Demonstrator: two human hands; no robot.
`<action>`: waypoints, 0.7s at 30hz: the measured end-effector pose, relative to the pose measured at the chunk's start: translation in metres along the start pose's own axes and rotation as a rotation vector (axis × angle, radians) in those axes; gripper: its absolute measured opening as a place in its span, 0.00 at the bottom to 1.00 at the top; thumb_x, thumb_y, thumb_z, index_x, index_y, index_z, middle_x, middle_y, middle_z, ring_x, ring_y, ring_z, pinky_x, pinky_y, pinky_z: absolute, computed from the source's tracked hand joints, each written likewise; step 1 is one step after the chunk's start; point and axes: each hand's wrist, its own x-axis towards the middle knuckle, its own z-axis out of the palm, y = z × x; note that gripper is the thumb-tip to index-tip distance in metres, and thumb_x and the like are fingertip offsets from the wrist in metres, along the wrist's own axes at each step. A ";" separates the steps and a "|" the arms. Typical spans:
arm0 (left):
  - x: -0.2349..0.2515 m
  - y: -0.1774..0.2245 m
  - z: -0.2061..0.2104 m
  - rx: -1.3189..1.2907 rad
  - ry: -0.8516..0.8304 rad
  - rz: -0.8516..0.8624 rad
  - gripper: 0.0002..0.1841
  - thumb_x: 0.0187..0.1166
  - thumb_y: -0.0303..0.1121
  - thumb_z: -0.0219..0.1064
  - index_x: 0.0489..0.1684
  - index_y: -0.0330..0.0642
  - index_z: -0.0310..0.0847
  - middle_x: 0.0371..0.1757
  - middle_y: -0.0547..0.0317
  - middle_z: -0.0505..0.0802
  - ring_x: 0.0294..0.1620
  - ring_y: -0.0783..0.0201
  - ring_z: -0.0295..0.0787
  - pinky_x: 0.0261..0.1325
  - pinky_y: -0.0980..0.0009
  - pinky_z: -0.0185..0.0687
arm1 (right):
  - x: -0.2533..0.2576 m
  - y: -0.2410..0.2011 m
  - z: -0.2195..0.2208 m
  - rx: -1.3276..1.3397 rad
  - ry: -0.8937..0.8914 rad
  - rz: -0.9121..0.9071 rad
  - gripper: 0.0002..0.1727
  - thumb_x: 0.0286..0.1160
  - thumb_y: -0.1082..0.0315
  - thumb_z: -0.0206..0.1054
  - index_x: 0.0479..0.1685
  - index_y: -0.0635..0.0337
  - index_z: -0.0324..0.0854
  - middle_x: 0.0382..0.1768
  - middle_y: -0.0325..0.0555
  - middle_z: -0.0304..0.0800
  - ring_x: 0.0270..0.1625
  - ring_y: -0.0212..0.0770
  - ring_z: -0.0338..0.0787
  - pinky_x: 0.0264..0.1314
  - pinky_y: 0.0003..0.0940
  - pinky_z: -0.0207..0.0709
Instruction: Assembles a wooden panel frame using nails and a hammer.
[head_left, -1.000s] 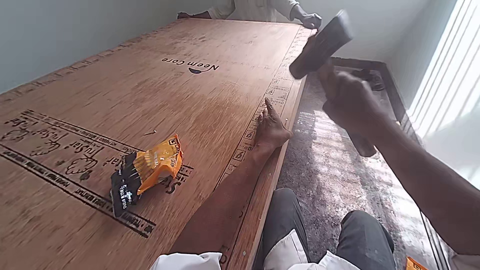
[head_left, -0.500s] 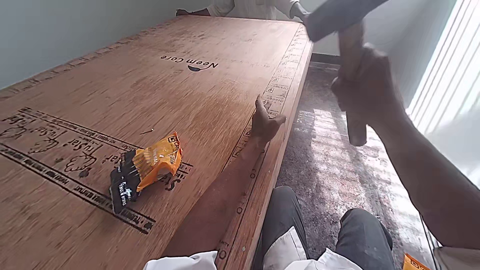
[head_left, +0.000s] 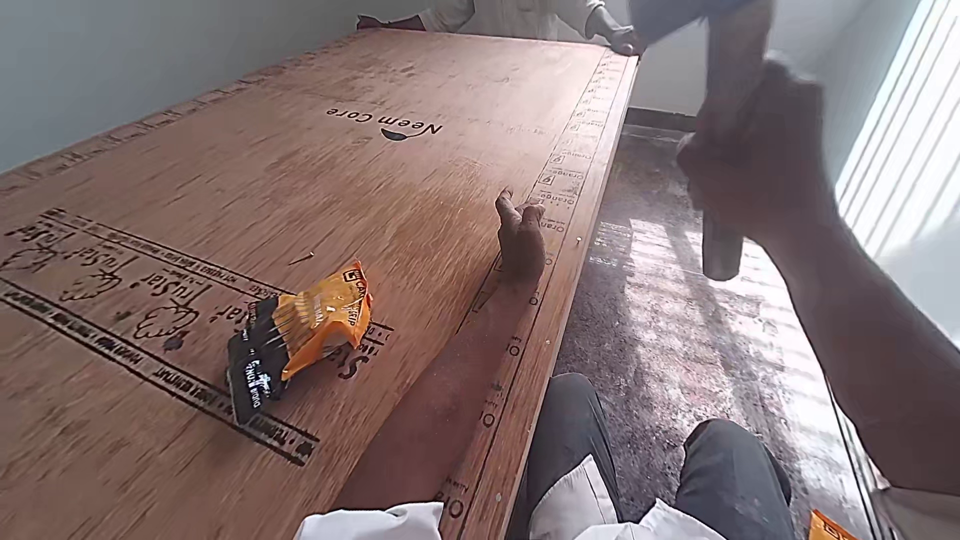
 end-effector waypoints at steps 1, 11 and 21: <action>0.001 0.001 0.000 0.001 0.003 0.001 0.31 0.88 0.32 0.48 0.91 0.35 0.46 0.70 0.38 0.86 0.72 0.57 0.84 0.77 0.61 0.74 | -0.010 0.009 0.018 -0.130 -0.238 0.047 0.12 0.68 0.77 0.67 0.49 0.65 0.75 0.31 0.53 0.81 0.31 0.50 0.85 0.32 0.51 0.77; 0.003 -0.003 0.001 0.013 -0.005 -0.014 0.30 0.88 0.34 0.47 0.91 0.39 0.48 0.67 0.39 0.88 0.71 0.56 0.84 0.76 0.59 0.76 | -0.004 -0.012 -0.017 -0.016 -0.034 -0.040 0.11 0.67 0.70 0.71 0.45 0.57 0.76 0.29 0.41 0.80 0.24 0.35 0.81 0.26 0.38 0.77; 0.005 -0.003 -0.002 0.012 -0.007 -0.017 0.31 0.87 0.34 0.50 0.91 0.39 0.49 0.68 0.35 0.86 0.70 0.51 0.85 0.73 0.55 0.78 | -0.051 0.047 0.057 -0.319 -0.609 0.242 0.05 0.70 0.74 0.68 0.37 0.61 0.75 0.30 0.53 0.82 0.35 0.55 0.86 0.35 0.55 0.76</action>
